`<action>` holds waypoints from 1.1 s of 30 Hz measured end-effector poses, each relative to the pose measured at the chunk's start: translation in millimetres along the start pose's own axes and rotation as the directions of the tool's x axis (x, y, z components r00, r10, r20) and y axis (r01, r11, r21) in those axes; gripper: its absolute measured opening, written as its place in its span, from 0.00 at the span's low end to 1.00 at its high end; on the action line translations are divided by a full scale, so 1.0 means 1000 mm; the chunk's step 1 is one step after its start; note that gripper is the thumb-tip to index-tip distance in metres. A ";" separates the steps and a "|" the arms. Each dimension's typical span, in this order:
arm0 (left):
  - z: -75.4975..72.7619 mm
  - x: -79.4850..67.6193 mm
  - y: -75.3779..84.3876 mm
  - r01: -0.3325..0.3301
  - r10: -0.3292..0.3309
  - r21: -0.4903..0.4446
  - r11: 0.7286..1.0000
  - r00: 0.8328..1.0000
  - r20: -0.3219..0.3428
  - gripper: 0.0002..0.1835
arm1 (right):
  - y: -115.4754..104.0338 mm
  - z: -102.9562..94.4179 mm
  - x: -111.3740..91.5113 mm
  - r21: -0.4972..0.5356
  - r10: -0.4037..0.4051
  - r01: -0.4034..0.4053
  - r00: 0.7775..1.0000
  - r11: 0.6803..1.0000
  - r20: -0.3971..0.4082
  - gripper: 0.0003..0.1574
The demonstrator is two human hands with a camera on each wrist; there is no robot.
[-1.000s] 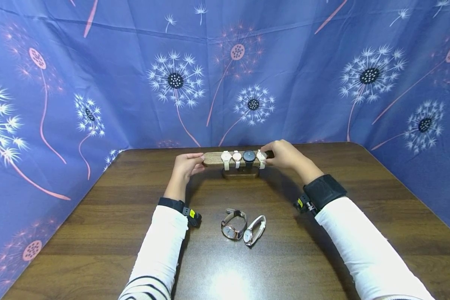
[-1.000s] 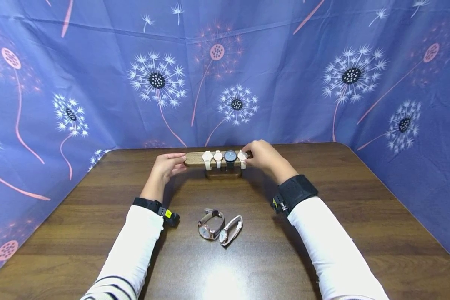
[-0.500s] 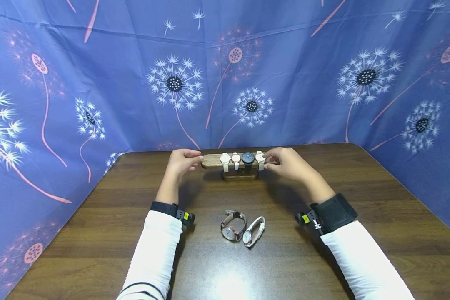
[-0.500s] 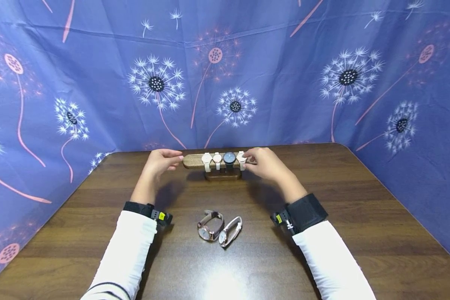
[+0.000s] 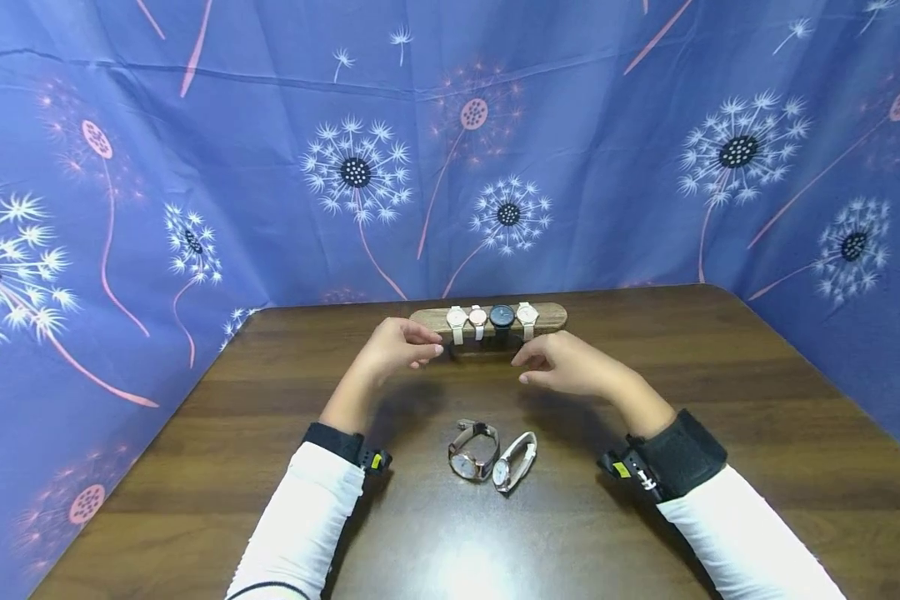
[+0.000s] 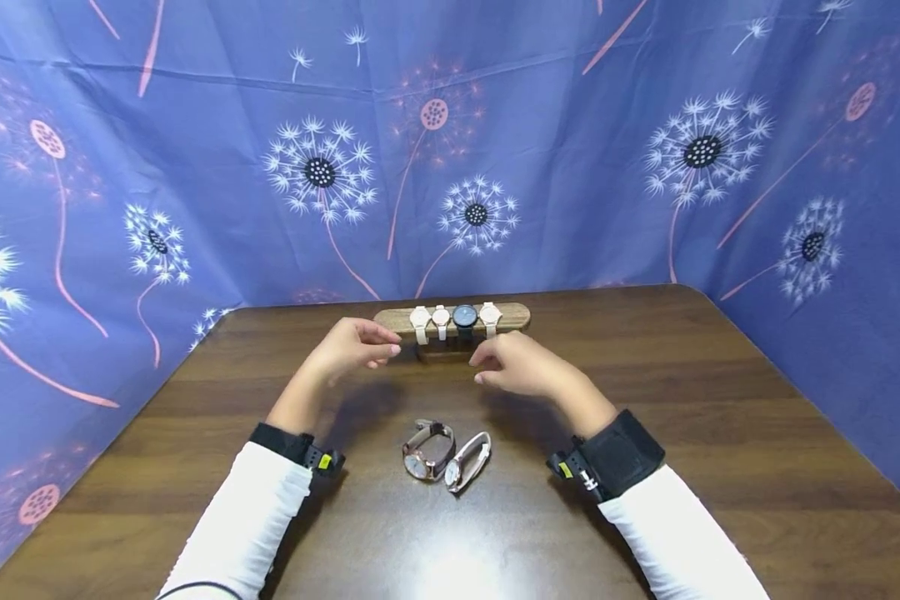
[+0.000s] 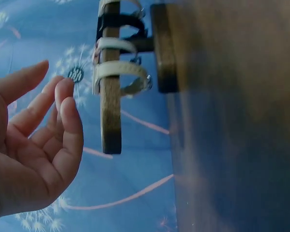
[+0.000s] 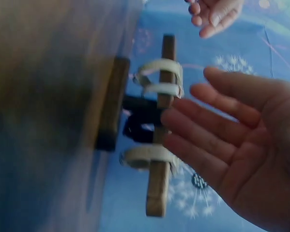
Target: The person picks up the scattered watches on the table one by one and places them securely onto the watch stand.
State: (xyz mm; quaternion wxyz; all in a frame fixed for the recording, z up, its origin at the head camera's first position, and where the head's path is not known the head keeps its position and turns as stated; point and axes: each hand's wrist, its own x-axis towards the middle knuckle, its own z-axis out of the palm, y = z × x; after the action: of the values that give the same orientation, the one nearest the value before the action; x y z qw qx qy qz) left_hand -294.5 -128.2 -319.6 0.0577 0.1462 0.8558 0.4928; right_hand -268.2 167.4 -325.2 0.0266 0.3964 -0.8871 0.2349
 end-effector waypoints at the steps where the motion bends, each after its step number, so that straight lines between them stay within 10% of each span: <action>1: 0.002 -0.002 0.000 0.000 -0.001 0.006 1.000 0.999 0.034 0.14 | -0.002 0.003 -0.001 0.031 -0.011 0.010 0.999 0.999 0.047 0.13; 13: 0.001 -0.010 0.005 0.034 -0.034 0.001 0.999 0.991 0.126 0.14 | -0.017 0.029 -0.006 0.310 -0.087 -0.043 0.916 0.950 0.392 0.14; 33: 0.001 -0.013 0.004 0.027 -0.023 -0.034 0.999 0.991 0.129 0.14 | -0.025 0.029 -0.005 0.219 -0.115 0.044 0.939 0.975 0.323 0.08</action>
State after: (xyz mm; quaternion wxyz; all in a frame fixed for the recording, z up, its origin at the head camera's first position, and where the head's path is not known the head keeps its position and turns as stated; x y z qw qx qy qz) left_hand -281.5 -129.6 -317.4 0.1213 0.1658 0.8432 0.4968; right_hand -242.8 143.6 -342.1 -0.1562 0.4668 -0.8323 0.2550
